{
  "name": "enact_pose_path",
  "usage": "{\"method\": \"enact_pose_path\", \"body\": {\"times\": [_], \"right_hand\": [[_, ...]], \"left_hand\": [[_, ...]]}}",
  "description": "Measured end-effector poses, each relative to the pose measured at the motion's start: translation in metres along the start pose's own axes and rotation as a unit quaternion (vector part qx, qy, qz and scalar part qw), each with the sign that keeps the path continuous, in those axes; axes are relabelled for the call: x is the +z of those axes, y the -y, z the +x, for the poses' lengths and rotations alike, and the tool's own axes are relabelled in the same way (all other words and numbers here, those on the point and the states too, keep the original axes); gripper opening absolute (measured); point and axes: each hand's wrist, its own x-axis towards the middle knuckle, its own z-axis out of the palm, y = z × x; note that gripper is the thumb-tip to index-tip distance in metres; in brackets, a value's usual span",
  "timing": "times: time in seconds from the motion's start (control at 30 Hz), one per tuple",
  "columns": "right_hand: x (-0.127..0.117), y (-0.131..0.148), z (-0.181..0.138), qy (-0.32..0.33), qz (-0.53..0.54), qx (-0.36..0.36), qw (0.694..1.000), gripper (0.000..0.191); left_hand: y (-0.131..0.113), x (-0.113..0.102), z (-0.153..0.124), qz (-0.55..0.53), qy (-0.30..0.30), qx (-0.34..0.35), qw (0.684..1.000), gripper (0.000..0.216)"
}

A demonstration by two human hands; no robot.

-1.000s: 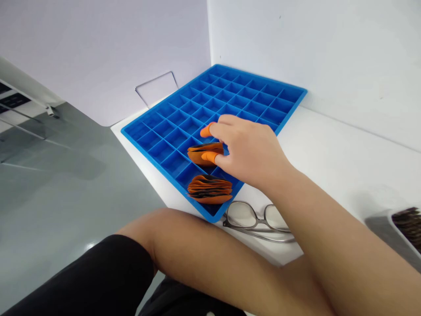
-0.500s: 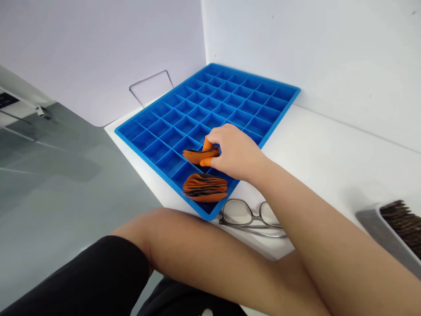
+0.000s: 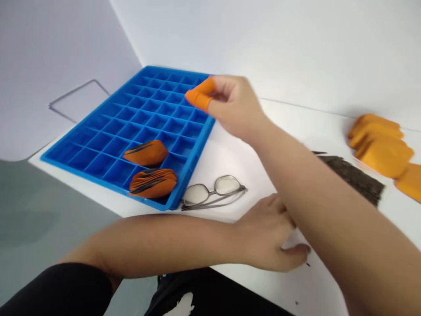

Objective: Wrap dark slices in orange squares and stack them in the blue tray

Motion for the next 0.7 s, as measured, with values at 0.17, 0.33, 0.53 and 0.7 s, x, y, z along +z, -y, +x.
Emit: {"method": "enact_pose_path", "body": {"times": [0.17,0.33,0.53,0.7], "right_hand": [[-0.116,-0.001,-0.083,-0.181,0.02,0.039,0.983,0.019],[-0.206,-0.019,-0.198,-0.302,-0.076,0.103,0.945,0.017],[-0.248,-0.062,-0.256,-0.473,-0.093,0.029,0.875,0.031],[-0.232,-0.078,-0.25,-0.487,-0.144,0.028,0.861,0.045]], "left_hand": [[-0.01,-0.015,0.002,-0.067,-0.017,-0.017,0.997,0.048],[-0.017,-0.018,0.0,-0.092,-0.023,-0.056,0.994,0.033],[-0.016,-0.016,0.005,-0.116,-0.038,-0.055,0.991,0.026],[-0.01,-0.014,0.008,-0.117,-0.073,-0.038,0.99,0.02]]}}
